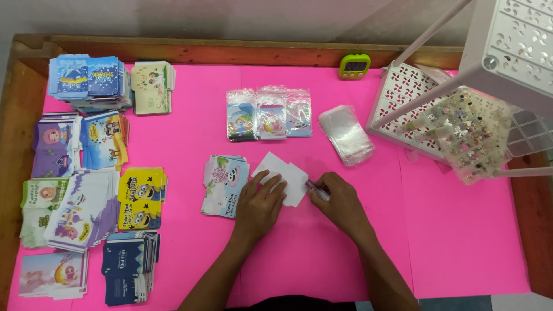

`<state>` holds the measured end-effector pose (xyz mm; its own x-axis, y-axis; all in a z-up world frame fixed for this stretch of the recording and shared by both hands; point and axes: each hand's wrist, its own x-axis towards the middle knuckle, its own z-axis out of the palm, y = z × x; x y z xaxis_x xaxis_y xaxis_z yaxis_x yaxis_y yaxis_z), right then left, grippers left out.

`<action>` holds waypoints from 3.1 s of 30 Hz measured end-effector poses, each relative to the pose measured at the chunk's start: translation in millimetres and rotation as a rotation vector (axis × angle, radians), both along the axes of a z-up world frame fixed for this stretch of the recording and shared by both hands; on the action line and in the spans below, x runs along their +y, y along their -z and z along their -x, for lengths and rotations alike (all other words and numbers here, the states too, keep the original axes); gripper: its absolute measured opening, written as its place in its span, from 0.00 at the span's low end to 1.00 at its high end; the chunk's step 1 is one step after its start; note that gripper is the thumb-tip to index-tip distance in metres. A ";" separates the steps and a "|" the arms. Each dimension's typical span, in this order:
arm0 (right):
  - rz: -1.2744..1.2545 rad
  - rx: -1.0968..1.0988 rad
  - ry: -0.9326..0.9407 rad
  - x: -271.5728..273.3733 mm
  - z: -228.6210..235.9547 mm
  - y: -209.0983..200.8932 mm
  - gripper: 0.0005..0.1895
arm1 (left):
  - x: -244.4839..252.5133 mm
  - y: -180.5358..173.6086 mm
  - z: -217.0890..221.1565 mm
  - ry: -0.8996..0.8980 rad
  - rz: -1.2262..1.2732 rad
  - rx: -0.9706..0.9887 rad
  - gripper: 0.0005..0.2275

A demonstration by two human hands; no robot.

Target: The person is labeling small cards with a pen and then packaging them into individual clear plastic sleeves.

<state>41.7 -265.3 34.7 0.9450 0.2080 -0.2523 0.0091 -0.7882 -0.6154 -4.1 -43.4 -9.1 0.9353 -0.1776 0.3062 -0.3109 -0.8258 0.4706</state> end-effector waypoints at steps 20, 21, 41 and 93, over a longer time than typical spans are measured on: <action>-0.032 -0.309 -0.019 1.4 -8.0 35.5 0.11 | -0.1 -8.4 -3.7 0.075 0.009 0.008 0.10; -0.037 -0.359 -0.009 2.6 -9.6 40.7 0.10 | -0.1 -8.8 -3.5 0.070 0.007 0.013 0.10; 0.060 -0.277 0.013 9.2 6.3 27.8 0.11 | 1.0 -9.3 -2.7 0.046 0.017 0.083 0.11; -0.032 -0.252 -0.042 39.7 -25.5 26.8 0.10 | -2.1 -12.2 -2.1 0.034 0.003 0.104 0.10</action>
